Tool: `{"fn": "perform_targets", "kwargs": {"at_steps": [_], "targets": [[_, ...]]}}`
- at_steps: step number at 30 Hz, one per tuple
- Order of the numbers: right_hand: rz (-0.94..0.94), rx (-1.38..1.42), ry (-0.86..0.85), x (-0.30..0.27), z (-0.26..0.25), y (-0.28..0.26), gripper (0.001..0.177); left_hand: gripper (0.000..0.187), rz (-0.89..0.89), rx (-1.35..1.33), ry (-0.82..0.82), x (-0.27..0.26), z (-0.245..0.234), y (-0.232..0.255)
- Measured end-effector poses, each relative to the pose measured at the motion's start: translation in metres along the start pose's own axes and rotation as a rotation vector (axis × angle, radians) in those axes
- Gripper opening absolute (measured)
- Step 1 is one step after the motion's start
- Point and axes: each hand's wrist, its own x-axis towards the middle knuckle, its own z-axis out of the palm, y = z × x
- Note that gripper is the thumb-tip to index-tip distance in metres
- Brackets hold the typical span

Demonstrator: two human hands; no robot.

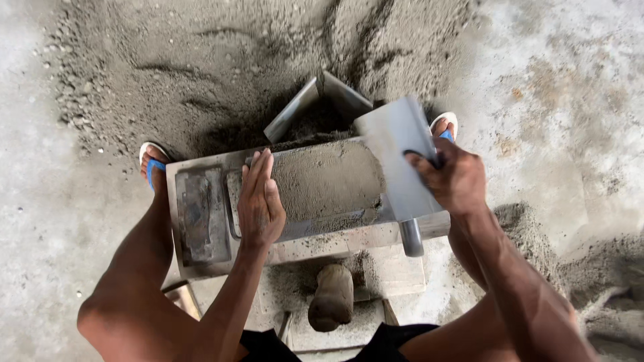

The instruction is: The person fills a metal mold with concrete mix using a trowel, levels the surface, and then flips the mold to release a finished block. They place the block onto a growing stack and repeat the process.

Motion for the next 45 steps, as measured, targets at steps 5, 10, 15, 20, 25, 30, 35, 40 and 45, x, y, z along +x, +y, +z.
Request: {"fn": "perform_targets", "kwargs": {"at_steps": [5, 10, 15, 20, 25, 30, 35, 40, 45], "targets": [[-0.494, -0.128, 0.138, 0.048, -0.009, -0.024, 0.046, 0.047, -0.012, -0.004, 0.021, 0.006, 0.003, -0.003], [-0.968, 0.205, 0.015, 0.021, -0.008, -0.049, 0.029, 0.047, -0.010, 0.008, 0.029, 0.005, 0.003, -0.001], [-0.452, -0.108, 0.124, -0.053, -0.003, -0.007, 0.045, 0.046, -0.008, 0.031, 0.057, 0.001, 0.004, -0.003], [-0.290, 0.147, 0.169, -0.077, 0.023, -0.086, 0.029, 0.041, 0.019, 0.086, 0.083, 0.001, 0.010, -0.006], [-0.310, 0.067, 0.077, -0.059, -0.028, -0.039, 0.026, 0.049, -0.111, 0.131, 0.044, -0.007, 0.006, 0.013], [-0.195, 0.366, -0.282, -0.082, 0.024, -0.070, 0.021, 0.052, -0.078, 0.200, -0.006, -0.013, 0.014, 0.006], [-0.052, 0.670, -0.440, -0.119, 0.092, -0.141, 0.026, 0.049, -0.017, -0.201, 0.063, -0.010, 0.006, -0.009], [0.339, 1.298, -0.548, -0.124, 0.068, -0.194, 0.025, 0.065, -0.246, -0.636, -0.067, 0.033, -0.117, 0.053], [0.346, 1.505, -0.431, -0.087, 0.046, -0.140, 0.019, 0.065, -0.316, -0.485, -0.068, 0.065, -0.113, 0.079]]}}
